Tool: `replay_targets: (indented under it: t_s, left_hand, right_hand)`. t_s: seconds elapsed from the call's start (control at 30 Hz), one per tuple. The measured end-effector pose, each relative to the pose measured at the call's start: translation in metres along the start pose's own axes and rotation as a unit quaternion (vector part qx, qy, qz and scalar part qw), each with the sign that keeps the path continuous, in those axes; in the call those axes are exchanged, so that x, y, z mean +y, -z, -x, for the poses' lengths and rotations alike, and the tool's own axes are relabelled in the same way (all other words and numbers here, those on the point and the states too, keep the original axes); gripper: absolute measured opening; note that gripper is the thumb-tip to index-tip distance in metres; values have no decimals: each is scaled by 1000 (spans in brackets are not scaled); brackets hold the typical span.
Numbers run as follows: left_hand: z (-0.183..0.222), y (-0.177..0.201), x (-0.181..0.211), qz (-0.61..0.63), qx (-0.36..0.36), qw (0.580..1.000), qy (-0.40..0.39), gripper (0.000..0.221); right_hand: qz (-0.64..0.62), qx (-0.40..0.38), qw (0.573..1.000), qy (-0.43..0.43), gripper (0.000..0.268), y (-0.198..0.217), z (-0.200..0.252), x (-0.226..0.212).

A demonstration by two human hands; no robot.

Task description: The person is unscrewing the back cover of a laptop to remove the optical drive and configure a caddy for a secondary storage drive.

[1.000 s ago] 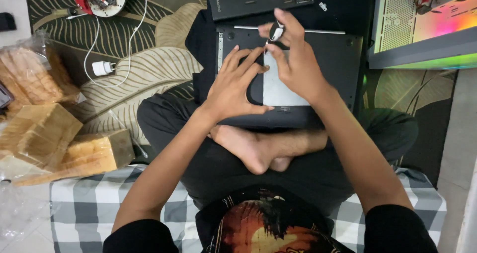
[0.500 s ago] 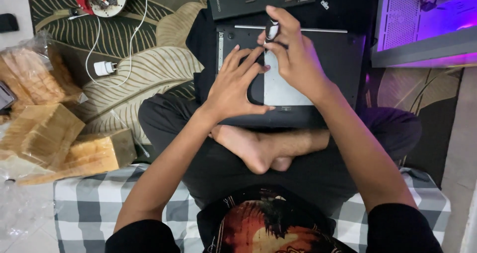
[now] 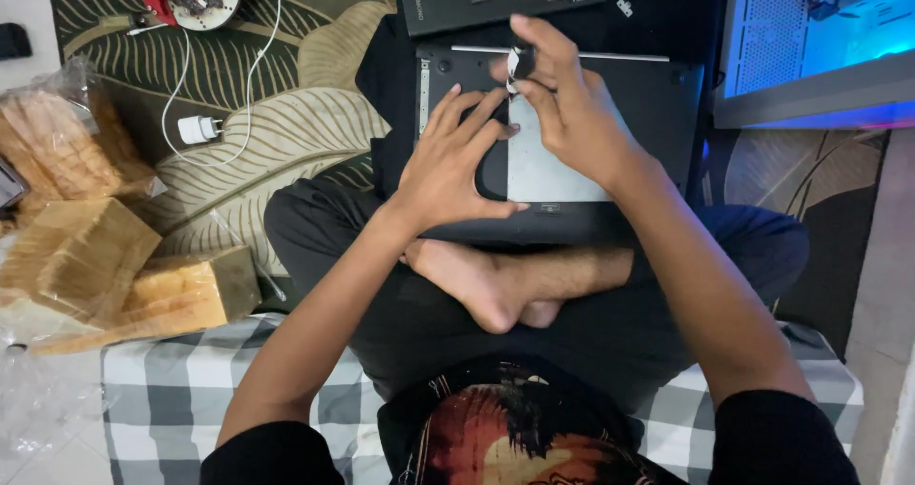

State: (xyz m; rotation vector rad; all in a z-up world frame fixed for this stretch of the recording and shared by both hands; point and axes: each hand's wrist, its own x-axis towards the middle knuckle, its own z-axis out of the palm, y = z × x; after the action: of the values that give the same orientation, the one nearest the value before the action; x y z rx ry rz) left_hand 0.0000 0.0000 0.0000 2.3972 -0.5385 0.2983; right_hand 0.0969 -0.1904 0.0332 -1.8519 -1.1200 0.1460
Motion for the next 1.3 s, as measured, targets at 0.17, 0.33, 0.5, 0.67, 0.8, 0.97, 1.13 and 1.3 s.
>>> replay_targets:
  t_s: [0.17,0.33,0.5,0.67,0.8,0.97,1.13,1.3]
  left_hand:
    - [-1,1,1,-3,1,1000,-2,73]
    - [1,-4,-1,-1,2,1000,-2,73]
    - [1,-1,-1,-3,7,1000,-6,74]
    - [1,0,1,5,14,1000,-19,70]
    - [6,-2,0,9,20,1000,-4,73]
    - [7,3,4,4,28,999,-26,67]
    - [6,3,3,-4,27,999,-46,65]
    - [5,3,3,2,19,999,-46,64]
  right_hand:
    - [204,99,971,76,79,-10,7,21]
    - [88,25,996,21,62,-7,0,-3]
    - [189,28,980,60,72,-12,-5,-3]
    - [146,80,985,35,69,-13,-4,11]
    - [125,14,992,-16,58,-2,-9,-11]
    - [86,82,993,17,77,-11,4,18]
    - [49,63,997,-7,71,-3,0,6]
    - [25,62,997,25,74,-9,4,20]
